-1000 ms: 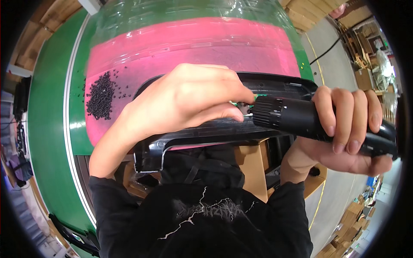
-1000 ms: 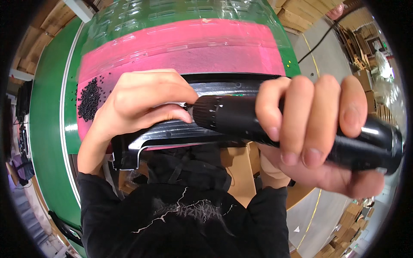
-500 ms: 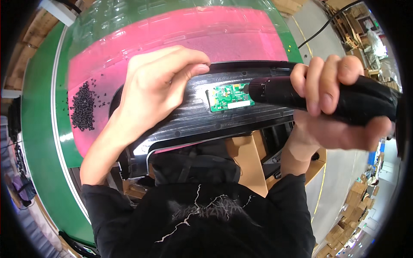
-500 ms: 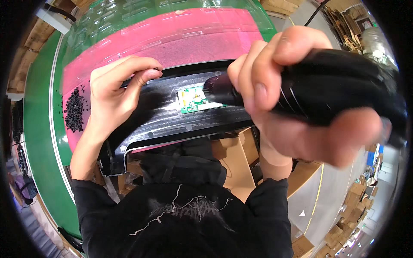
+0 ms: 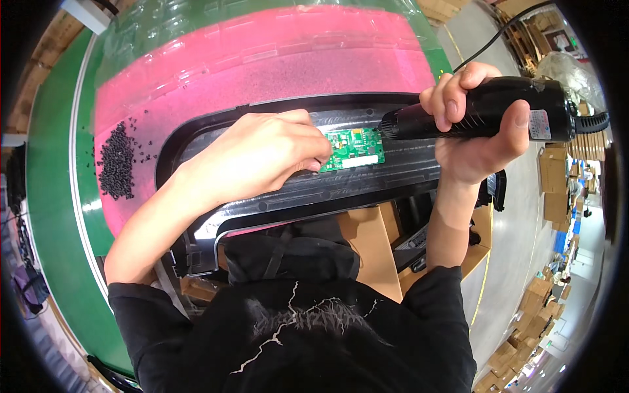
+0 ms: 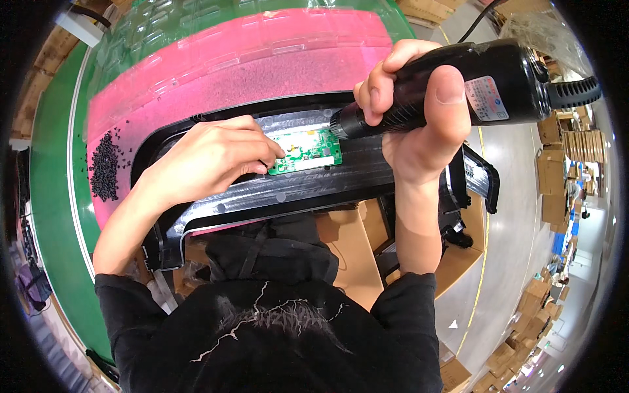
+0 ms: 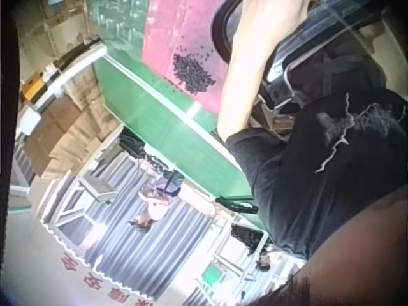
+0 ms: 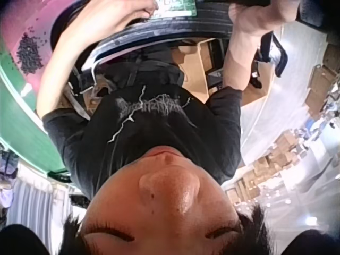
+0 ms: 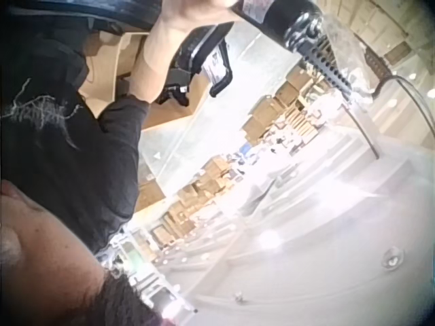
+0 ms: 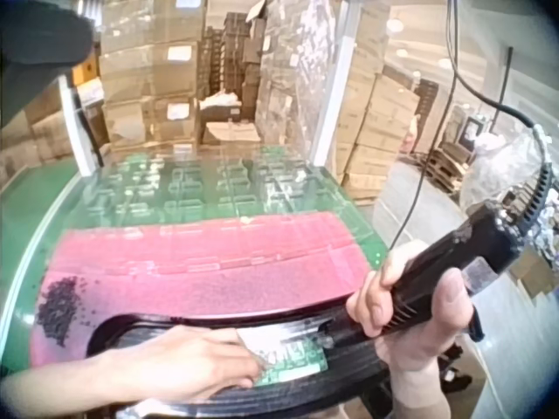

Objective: Assembling circuit boards into plastic housings using an electric screwdriver.

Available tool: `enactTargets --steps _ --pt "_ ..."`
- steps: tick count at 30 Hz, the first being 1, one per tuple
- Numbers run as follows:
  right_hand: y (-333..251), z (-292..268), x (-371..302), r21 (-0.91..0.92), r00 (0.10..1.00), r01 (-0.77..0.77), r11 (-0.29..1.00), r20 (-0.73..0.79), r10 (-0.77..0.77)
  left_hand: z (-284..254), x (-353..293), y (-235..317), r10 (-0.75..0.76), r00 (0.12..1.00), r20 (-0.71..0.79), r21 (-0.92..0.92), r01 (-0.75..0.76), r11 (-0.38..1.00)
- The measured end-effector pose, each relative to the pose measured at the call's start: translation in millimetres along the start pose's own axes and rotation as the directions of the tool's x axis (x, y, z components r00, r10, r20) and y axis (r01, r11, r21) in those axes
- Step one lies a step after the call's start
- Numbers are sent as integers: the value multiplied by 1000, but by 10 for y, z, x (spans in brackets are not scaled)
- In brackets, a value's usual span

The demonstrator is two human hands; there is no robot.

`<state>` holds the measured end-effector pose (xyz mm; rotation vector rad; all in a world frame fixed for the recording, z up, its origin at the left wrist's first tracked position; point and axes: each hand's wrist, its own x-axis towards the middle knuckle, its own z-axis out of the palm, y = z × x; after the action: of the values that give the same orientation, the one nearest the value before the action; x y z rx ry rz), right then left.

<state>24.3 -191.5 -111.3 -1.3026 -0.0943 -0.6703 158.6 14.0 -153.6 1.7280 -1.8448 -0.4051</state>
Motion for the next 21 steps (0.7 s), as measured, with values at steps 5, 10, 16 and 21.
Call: enactTargets --steps 5,10,16,21 --pt "15 -5 51 -15 997 -54 998 54 55 -3 -8 42 -125 992 28 -32 126 992" --pt "23 68 89 -73 996 -86 994 32 88 3 -51 40 -188 982 6 -73 188 979" --pt "80 56 100 -63 997 -75 995 23 77 18 -71 39 -207 978 -5 -84 206 975" --pt "81 83 93 -127 996 -77 989 29 82 58 -65 24 -177 983 -39 -104 172 980"
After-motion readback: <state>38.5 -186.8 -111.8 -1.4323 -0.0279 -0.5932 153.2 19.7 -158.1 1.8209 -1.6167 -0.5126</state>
